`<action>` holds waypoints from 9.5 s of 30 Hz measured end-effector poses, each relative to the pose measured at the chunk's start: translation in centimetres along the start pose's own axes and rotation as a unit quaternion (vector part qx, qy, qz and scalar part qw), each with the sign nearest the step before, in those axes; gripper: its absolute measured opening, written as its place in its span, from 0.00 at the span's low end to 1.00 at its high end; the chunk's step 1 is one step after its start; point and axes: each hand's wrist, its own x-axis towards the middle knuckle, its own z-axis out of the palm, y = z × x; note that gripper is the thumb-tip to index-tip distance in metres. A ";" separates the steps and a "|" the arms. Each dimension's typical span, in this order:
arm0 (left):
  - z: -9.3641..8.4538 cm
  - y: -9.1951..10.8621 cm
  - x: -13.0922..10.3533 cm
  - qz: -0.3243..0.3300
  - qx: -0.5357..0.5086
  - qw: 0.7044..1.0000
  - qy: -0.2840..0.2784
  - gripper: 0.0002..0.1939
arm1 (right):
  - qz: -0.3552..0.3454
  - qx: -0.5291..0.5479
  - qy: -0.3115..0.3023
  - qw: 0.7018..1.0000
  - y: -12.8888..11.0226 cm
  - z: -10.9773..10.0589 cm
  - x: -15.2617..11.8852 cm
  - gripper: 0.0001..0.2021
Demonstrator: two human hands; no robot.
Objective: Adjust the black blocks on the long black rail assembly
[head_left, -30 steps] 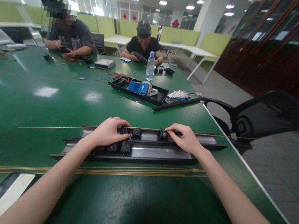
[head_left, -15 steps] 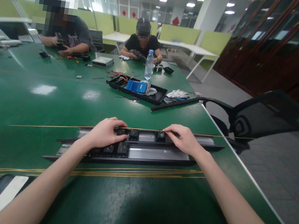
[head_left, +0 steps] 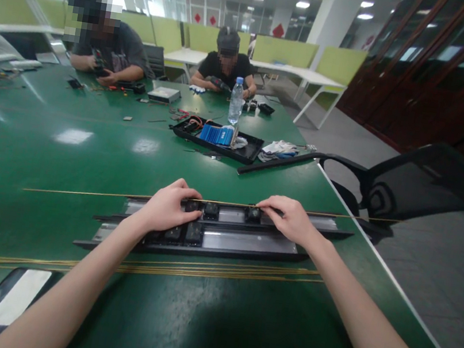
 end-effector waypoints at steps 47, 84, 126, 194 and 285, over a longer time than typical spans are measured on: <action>0.2 -0.3 0.1 0.001 -0.001 1.000 -0.008 0.20 | 0.054 0.073 -0.006 0.996 -0.5 -0.4 0.2 0.09; -0.4 0.4 0.2 0.009 -0.016 1.000 -0.014 0.17 | 0.101 0.082 -0.041 0.991 0.0 -2.9 -0.1 0.10; -0.3 0.5 0.1 0.007 -0.004 1.000 -0.015 0.16 | 0.150 0.064 -0.076 0.984 1.5 -4.6 -1.1 0.10; 0.0 0.1 0.2 0.010 -0.012 1.000 -0.010 0.20 | 0.229 0.044 -0.135 0.963 3.6 -9.3 -2.6 0.14; 0.1 -0.1 0.3 0.008 -0.011 1.000 -0.015 0.19 | 0.030 -0.005 0.038 0.999 -0.1 -6.9 -0.7 0.12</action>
